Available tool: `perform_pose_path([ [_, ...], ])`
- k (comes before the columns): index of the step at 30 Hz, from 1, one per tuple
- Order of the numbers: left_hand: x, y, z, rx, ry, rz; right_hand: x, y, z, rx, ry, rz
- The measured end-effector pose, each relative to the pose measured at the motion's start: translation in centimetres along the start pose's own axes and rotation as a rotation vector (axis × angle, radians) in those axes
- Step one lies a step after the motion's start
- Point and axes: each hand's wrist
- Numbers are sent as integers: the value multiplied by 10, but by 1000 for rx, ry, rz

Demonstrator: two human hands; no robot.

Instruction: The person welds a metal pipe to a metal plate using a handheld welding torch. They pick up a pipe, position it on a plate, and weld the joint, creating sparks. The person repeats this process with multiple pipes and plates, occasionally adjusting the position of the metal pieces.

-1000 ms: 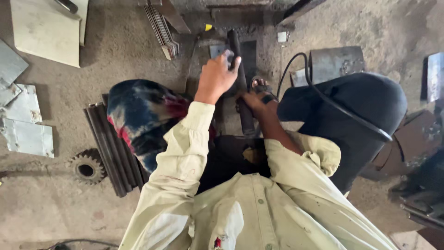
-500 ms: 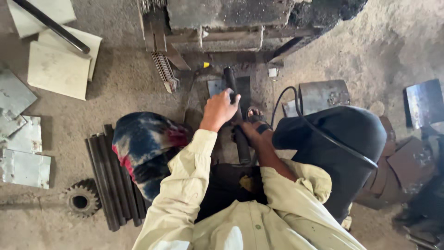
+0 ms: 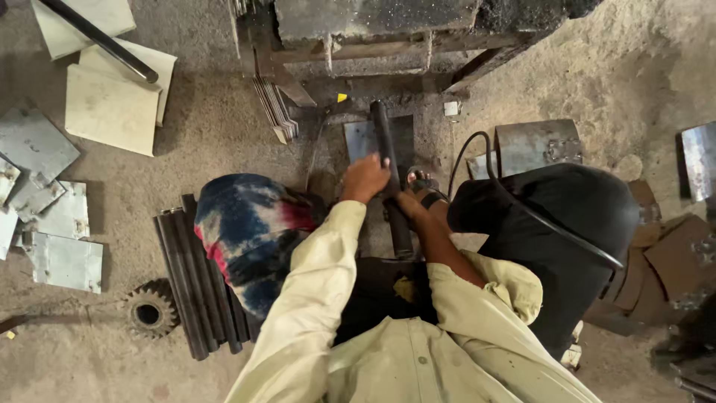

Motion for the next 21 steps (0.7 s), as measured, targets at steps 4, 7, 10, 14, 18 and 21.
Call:
perform_pose_path([
  [4, 11, -17, 63, -236, -223, -110, -2, 0, 7, 59, 21, -61],
  [7, 10, -27, 98, -425, -202, -244, -4, -9, 13, -26, 111, -17],
  [10, 13, -33, 106, -552, -120, -435, 0, -15, 15, -40, 77, -37],
  [14, 18, -22, 93, -647, -12, -512, 12, -20, 9, -5, 41, -79],
  [18, 17, -7, 72, -725, 59, -663, 14, -20, 2, -29, 85, -1],
  [21, 16, -8, 64, -849, 98, -548, 8, -33, 12, -22, 75, 26],
])
Point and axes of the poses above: each hand's wrist, its own x-axis towards the middle knuckle, its own z-axis out of the palm, y = z × x, and after that the axes turned 4 degrees about x, right-handed
